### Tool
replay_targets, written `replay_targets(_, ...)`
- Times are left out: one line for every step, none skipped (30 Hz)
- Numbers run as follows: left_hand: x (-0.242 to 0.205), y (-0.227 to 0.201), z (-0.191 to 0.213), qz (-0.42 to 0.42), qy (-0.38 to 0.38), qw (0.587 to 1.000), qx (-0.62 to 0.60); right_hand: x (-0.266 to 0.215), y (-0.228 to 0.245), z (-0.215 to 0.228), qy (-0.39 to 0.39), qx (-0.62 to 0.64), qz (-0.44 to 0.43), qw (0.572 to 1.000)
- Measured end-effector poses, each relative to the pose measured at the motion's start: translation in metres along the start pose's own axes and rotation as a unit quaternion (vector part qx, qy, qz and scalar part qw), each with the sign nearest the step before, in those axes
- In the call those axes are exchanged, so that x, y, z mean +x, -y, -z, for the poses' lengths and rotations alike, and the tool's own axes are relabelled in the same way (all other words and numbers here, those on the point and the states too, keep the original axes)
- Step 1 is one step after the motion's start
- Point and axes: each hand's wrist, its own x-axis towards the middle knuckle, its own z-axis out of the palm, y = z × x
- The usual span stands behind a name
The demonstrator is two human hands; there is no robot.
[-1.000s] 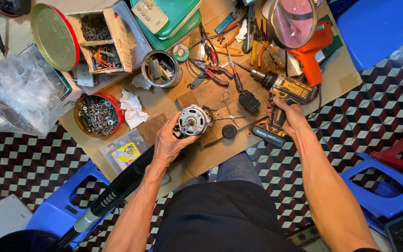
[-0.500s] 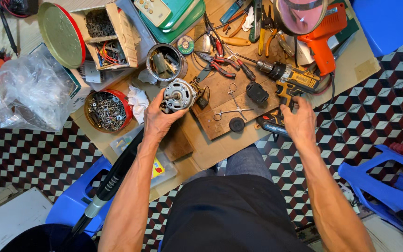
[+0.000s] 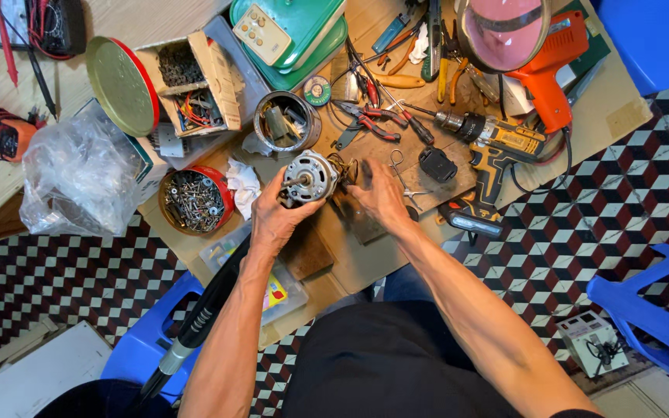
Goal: The person disassembles an electric motor, removes screws, and inspects the internal components. They then reassemble the motor, attach it to a fan stand, and test the assembly by plugging it in.
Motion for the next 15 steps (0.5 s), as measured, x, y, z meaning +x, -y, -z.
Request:
replay_targets(-0.001, -0.002, 0.001, 0.006, -0.001, 1.000, 0.005, 0.007, -0.006, -0.008, 0.006, -0.003, 0.003, 1.000)
replay_targets(0.000, -0.005, 0.002, 0.012, -0.004, 1.000, 0.005, 0.014, -0.010, -0.015, 0.012, -0.005, 0.006, 1.000)
replay_targets(-0.002, -0.006, 0.003, 0.020, -0.004, 1.000, 0.007, 0.016, -0.014, -0.020, 0.019, -0.007, 0.006, 1.000)
replay_targets(-0.004, -0.007, 0.004, 0.028, -0.005, 1.000, 0.008, 0.018, -0.019, -0.020, 0.027, 0.014, -0.009, 0.999)
replay_targets(-0.005, -0.009, 0.004, 0.037, -0.001, 0.999, 0.003, 0.019, -0.024, -0.015, 0.034, 0.034, -0.023, 0.999)
replay_targets(-0.007, -0.009, 0.005, 0.046, 0.003, 0.999, -0.002, 0.018, -0.027, -0.008, 0.042, 0.053, -0.037, 0.997)
replay_targets(-0.007, -0.010, 0.004, 0.053, 0.008, 0.999, -0.009, 0.017, -0.029, 0.001, 0.056, 0.078, -0.062, 0.993)
replay_targets(-0.007, -0.010, 0.004, 0.047, 0.008, 0.999, -0.006, 0.015, -0.031, 0.012, 0.069, 0.103, -0.087, 0.988)
replay_targets(-0.007, -0.010, 0.002, 0.039, 0.008, 0.999, -0.004, 0.013, -0.031, 0.024, 0.082, 0.128, -0.111, 0.982)
replay_targets(-0.007, -0.009, -0.001, 0.031, 0.008, 0.999, -0.002, 0.011, -0.030, 0.034, 0.088, 0.143, -0.116, 0.979)
replay_targets(-0.008, -0.008, -0.004, 0.032, 0.011, 0.999, 0.005, 0.008, -0.029, 0.044, 0.093, 0.159, -0.121, 0.975)
replay_targets(-0.008, -0.007, -0.007, 0.033, 0.015, 0.999, 0.012, 0.006, -0.027, 0.053, 0.098, 0.174, -0.127, 0.972)
replay_targets(-0.009, -0.006, -0.011, 0.036, 0.015, 0.999, 0.020, 0.006, -0.026, 0.062, 0.111, 0.228, -0.157, 0.955)
replay_targets(-0.010, -0.005, -0.016, 0.033, 0.020, 0.999, 0.022, 0.006, -0.025, 0.071, 0.124, 0.280, -0.187, 0.933)
replay_targets(-0.014, -0.004, -0.020, 0.033, 0.026, 0.999, 0.026, 0.005, -0.023, 0.076, 0.137, 0.333, -0.217, 0.907)
